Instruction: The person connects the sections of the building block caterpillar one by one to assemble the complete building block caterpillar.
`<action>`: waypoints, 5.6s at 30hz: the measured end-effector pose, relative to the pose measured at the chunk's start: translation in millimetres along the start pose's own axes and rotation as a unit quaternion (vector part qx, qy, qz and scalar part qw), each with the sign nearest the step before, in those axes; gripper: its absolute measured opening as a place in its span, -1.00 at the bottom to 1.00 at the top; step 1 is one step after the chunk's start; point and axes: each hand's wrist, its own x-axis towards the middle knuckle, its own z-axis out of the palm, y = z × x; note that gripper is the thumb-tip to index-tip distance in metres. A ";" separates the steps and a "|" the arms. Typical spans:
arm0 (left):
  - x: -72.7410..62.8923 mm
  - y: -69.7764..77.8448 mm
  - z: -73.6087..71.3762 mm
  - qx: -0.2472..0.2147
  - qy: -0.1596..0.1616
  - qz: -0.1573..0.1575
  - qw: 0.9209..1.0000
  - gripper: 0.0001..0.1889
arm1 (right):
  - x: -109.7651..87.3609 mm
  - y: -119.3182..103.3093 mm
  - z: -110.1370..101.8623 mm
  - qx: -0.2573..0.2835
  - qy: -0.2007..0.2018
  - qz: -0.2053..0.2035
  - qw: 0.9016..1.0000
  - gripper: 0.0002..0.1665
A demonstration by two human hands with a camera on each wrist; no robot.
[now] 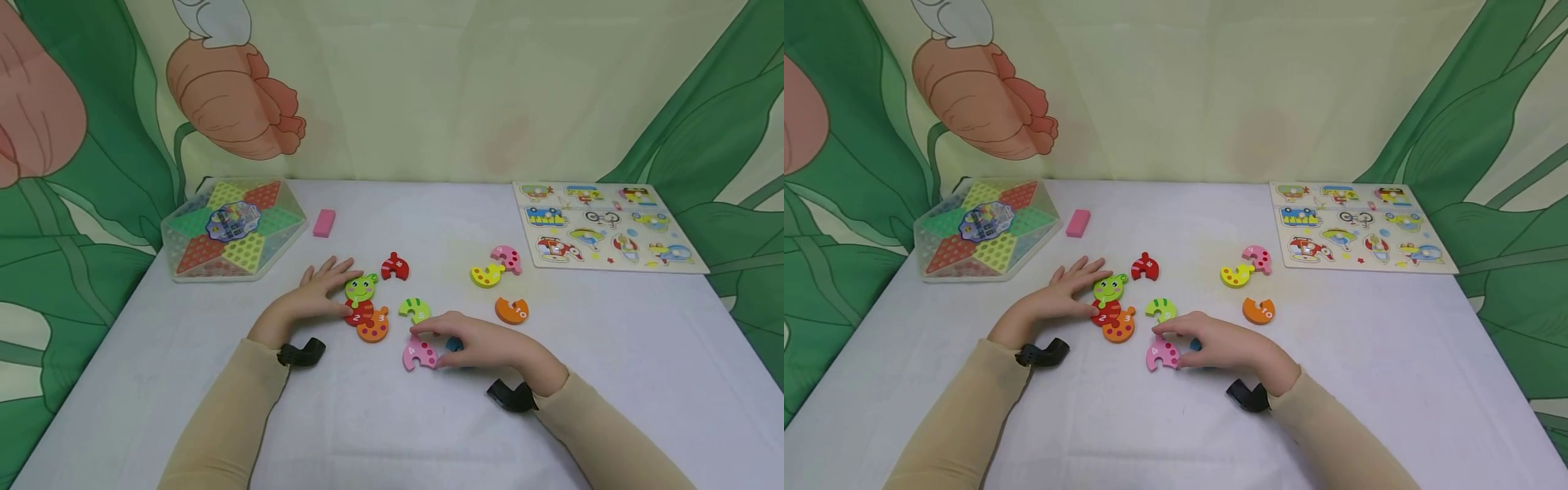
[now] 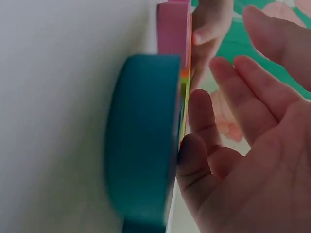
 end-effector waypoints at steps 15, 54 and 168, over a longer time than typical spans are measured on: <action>0.0 0.4 1.2 -0.004 0.004 0.001 1.000 -0.23 | 15.3 -4.5 13.9 -0.106 -0.032 -0.022 0.994 -0.36; -1.4 -2.3 0.7 -0.005 0.004 -0.001 1.000 -0.23 | 54.7 -27.3 -1.7 0.047 0.108 0.054 0.992 -0.29; 1.0 -1.4 1.6 -0.010 0.001 -0.004 1.000 -0.22 | 40.7 25.4 -29.9 -0.031 0.092 0.077 0.992 -0.17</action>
